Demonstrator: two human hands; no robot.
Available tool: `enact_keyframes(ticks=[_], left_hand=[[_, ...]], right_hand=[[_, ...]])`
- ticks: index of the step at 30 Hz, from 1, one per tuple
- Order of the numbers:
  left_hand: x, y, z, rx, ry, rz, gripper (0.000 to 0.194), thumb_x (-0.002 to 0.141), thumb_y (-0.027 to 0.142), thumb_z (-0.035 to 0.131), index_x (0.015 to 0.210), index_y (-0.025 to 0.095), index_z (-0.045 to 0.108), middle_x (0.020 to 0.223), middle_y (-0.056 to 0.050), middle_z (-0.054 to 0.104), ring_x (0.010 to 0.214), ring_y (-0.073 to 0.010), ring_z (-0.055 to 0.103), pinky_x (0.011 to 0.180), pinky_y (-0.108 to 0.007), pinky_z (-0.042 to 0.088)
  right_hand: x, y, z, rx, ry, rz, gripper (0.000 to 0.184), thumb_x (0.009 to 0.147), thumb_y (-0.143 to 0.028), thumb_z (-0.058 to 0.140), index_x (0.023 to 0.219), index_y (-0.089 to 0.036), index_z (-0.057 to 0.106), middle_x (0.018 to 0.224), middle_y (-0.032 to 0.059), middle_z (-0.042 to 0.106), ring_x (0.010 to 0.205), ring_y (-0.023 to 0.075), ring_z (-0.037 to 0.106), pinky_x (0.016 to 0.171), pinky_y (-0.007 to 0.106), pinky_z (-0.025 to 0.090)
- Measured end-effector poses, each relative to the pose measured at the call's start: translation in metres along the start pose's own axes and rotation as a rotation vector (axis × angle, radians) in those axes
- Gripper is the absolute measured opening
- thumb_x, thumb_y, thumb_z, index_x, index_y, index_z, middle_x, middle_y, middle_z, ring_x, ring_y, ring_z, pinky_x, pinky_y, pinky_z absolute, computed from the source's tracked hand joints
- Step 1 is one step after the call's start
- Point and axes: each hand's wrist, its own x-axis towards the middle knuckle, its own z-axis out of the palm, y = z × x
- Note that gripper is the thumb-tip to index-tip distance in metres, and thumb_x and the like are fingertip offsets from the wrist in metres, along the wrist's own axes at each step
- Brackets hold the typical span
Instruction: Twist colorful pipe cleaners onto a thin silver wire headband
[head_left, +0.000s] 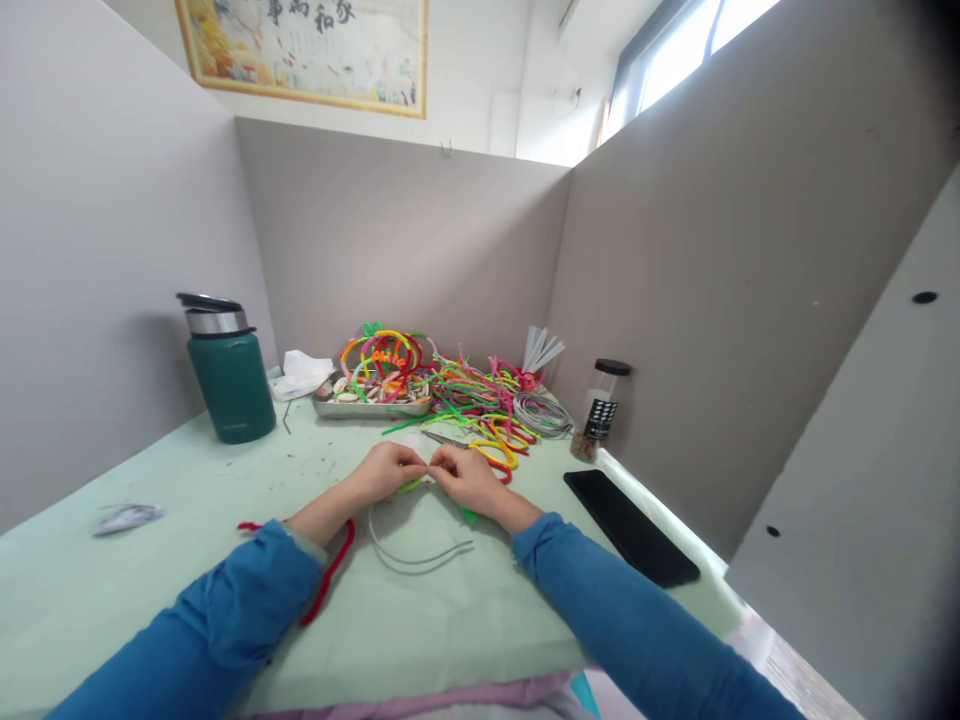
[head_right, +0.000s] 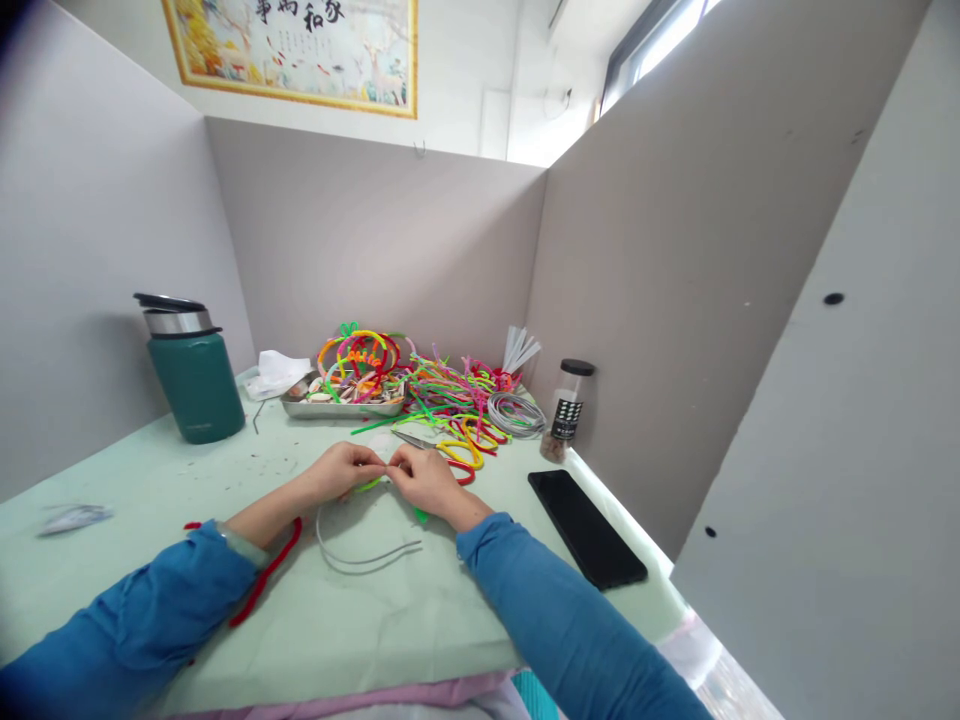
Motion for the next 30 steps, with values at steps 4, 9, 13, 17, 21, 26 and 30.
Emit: enact_keyframes(ticks=[4, 9, 13, 17, 21, 26, 30], left_hand=[[0.002, -0.002, 0.002, -0.105, -0.021, -0.038, 0.039, 0.063, 0.052, 0.055, 0.070, 0.014, 0.059, 0.047, 0.006, 0.045, 0.034, -0.0052, 0.034, 0.035, -0.019, 0.024], [0.001, -0.005, 0.002, -0.252, -0.102, -0.077, 0.042, 0.062, 0.055, 0.058, 0.065, 0.013, 0.055, 0.039, 0.007, 0.040, 0.031, -0.0040, 0.030, 0.034, -0.020, 0.021], [0.000, -0.008, 0.002, -0.371, -0.228, -0.077, 0.042, 0.064, 0.054, 0.057, 0.063, 0.013, 0.054, 0.031, 0.009, 0.031, 0.028, -0.0036, 0.025, 0.034, -0.020, 0.022], [-0.001, -0.009, 0.002, -0.475, -0.297, -0.063, 0.038, 0.066, 0.050, 0.058, 0.063, 0.013, 0.053, 0.033, 0.007, 0.038, 0.028, -0.0034, 0.027, 0.034, -0.020, 0.025], [-0.001, -0.009, 0.001, -0.447, -0.324, -0.042, 0.034, 0.069, 0.045, 0.056, 0.068, 0.011, 0.057, 0.034, 0.008, 0.037, 0.029, -0.0035, 0.028, 0.034, -0.019, 0.027], [0.003, -0.010, 0.004, -0.271, -0.212, -0.016, 0.024, 0.065, 0.033, 0.055, 0.077, 0.012, 0.055, 0.055, 0.003, 0.056, 0.031, -0.0032, 0.033, 0.032, -0.018, 0.030], [0.006, -0.011, 0.005, -0.091, -0.103, 0.030, 0.017, 0.066, 0.028, 0.049, 0.074, 0.014, 0.054, 0.053, 0.005, 0.051, 0.031, -0.0052, 0.038, 0.031, -0.018, 0.030]], right_hand=[[0.000, 0.000, 0.000, 0.006, -0.010, -0.009, 0.014, 0.079, -0.027, 0.050, 0.082, -0.018, 0.059, 0.067, -0.0010, 0.060, 0.058, 0.0096, 0.050, 0.053, 0.020, 0.031], [-0.001, 0.000, 0.000, 0.007, -0.019, -0.019, 0.013, 0.079, -0.027, 0.050, 0.081, -0.018, 0.059, 0.066, -0.0015, 0.060, 0.058, 0.0096, 0.050, 0.054, 0.019, 0.031], [-0.001, 0.000, 0.000, 0.010, -0.027, -0.026, 0.014, 0.079, -0.028, 0.050, 0.081, -0.017, 0.058, 0.065, -0.0018, 0.059, 0.057, 0.0094, 0.049, 0.053, 0.019, 0.030], [-0.002, 0.001, 0.000, 0.013, -0.032, -0.027, 0.014, 0.080, -0.028, 0.049, 0.081, -0.018, 0.058, 0.064, -0.0021, 0.058, 0.056, 0.0092, 0.049, 0.053, 0.019, 0.030], [-0.002, 0.002, 0.000, 0.012, -0.039, -0.016, 0.016, 0.080, -0.029, 0.049, 0.081, -0.017, 0.059, 0.064, -0.0017, 0.059, 0.056, 0.0092, 0.049, 0.053, 0.019, 0.030], [0.000, 0.002, 0.000, 0.001, -0.028, -0.031, 0.012, 0.079, -0.025, 0.049, 0.081, -0.018, 0.058, 0.066, -0.0017, 0.059, 0.059, 0.0091, 0.050, 0.053, 0.019, 0.029], [0.001, 0.002, 0.000, -0.006, -0.028, -0.033, 0.012, 0.079, -0.025, 0.049, 0.081, -0.018, 0.058, 0.066, -0.0020, 0.059, 0.058, 0.0090, 0.049, 0.053, 0.019, 0.029]])
